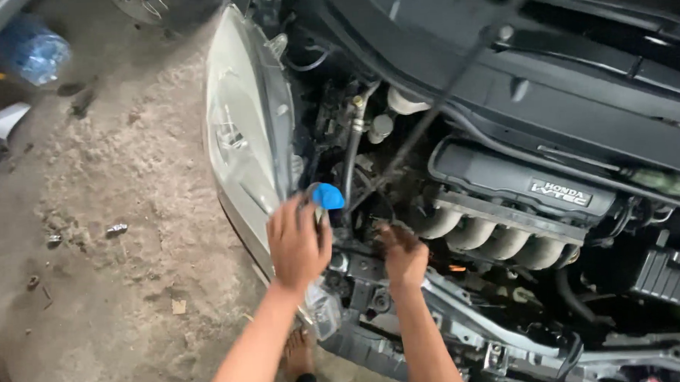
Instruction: The person uses a screwdriver to remove screws from the front bumper and headlight area of a car with the hood open. They then proceed to detach and remove the front bumper cover, exposing the radiator and engine bay components.
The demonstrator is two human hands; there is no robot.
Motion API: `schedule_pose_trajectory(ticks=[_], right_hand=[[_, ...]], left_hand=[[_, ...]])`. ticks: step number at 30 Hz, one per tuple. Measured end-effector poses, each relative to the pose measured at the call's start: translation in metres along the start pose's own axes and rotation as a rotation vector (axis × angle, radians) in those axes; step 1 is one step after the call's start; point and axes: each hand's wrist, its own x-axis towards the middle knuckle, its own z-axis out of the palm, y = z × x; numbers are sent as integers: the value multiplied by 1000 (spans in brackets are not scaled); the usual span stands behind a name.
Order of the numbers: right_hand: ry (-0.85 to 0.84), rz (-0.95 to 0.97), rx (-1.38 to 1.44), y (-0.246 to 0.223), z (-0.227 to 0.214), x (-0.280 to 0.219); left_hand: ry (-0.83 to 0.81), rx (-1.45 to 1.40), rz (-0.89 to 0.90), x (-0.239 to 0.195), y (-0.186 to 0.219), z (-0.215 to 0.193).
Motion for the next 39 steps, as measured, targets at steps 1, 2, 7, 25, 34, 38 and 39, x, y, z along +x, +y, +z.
schedule_pose_trajectory(ticks=[1, 2, 7, 25, 34, 38, 39], right_hand=[[44, 57, 41, 1, 4, 0], [88, 113, 81, 1, 8, 0], [58, -58, 14, 31, 17, 21], [-38, -808, -653, -49, 55, 132], [-134, -785, -935, 42, 91, 223], [-209, -727, -1020, 51, 97, 227], [-216, -733, -1017, 46, 95, 228]], left_hand=[[-52, 50, 134, 13, -12, 5], [-103, 99, 268, 27, -24, 9], [-169, 44, 361, 53, -51, 30], [-314, -8, 294, 51, -67, 29], [-352, -72, 263, 61, -66, 26], [-336, -105, 256, 68, -68, 24], [-335, -98, 253, 67, -68, 24]])
